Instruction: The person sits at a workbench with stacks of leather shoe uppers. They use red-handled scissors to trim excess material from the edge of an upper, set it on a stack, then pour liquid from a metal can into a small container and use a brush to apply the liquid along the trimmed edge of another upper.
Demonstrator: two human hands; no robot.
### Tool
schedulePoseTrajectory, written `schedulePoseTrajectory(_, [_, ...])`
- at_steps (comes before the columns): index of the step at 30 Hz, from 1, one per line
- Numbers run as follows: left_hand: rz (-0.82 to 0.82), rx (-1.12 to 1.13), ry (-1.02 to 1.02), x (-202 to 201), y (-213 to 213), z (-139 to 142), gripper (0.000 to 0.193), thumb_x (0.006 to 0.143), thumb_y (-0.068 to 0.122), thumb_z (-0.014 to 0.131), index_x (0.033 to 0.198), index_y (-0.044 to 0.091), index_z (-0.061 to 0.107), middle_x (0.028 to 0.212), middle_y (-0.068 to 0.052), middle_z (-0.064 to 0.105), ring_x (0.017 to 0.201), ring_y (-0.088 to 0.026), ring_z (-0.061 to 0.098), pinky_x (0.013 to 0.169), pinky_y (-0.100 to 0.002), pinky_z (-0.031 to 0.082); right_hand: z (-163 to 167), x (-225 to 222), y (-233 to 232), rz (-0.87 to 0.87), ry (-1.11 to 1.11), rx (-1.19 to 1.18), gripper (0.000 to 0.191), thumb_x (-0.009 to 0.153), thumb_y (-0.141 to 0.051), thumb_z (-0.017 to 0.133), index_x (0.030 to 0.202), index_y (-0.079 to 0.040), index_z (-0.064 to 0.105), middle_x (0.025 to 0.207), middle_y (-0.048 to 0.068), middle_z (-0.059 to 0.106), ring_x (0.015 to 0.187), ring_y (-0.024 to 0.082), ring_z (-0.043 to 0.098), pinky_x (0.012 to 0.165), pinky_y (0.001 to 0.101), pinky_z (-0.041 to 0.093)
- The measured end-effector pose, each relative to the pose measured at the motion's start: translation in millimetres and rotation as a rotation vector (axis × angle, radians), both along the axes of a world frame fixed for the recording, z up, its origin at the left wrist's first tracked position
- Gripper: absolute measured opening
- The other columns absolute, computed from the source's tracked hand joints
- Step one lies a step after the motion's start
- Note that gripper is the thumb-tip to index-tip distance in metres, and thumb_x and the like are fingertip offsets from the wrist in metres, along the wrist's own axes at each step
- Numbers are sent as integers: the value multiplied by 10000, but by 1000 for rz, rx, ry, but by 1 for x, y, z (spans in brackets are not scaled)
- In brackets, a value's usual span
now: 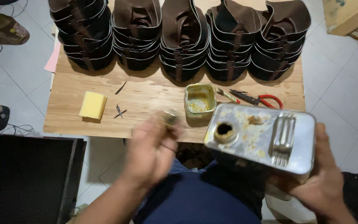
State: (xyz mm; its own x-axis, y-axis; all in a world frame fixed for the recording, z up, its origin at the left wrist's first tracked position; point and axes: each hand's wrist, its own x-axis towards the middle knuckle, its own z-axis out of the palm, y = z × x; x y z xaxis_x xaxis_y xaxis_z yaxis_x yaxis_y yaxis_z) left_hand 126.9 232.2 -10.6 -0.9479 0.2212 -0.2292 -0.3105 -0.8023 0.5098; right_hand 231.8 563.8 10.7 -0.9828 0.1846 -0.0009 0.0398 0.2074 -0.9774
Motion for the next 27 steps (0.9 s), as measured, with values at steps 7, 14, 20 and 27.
schedulePoseTrajectory(7, [204, -174, 170, -16, -65, -34, 219, 1093, 181, 538, 1150, -16, 615, 1086, -112, 662, 979, -188, 626, 936, -347, 522, 53, -46, -18, 131, 268, 970, 1327, 517, -196, 952, 1648, -106, 262, 1383, 204, 471, 1262, 350, 551, 1014, 418, 486])
schedulePoseTrajectory(14, [114, -281, -44, 3, -51, -89, 197, 1039, 181, 567, 1101, 4, 627, 1008, -92, 677, 905, -160, 629, 836, -302, 520, 94, -104, -37, 291, 416, 1310, 1198, 477, -269, 941, 1534, 14, 455, 1285, 260, 564, 1130, 398, 544, 937, 470, 464])
schedulePoseTrajectory(20, [-5, -358, 16, 13, -37, -108, 239, 1047, 231, 568, 1057, 5, 646, 918, -61, 679, 850, -127, 596, 812, -270, 501, 106, -130, -54, 332, 440, 1374, 1169, 481, -294, 951, 1500, 66, 506, 1254, 273, 579, 1107, 399, 552, 921, 466, 470])
schedulePoseTrajectory(27, [-9, -415, 75, 9, -37, -107, 240, 1051, 242, 565, 1041, 14, 640, 897, -44, 653, 844, -115, 574, 813, -276, 483, 116, -142, -68, 411, 448, 1397, 1201, 503, -274, 944, 1531, 76, 429, 1216, 311, 558, 1048, 383, 576, 852, 471, 500])
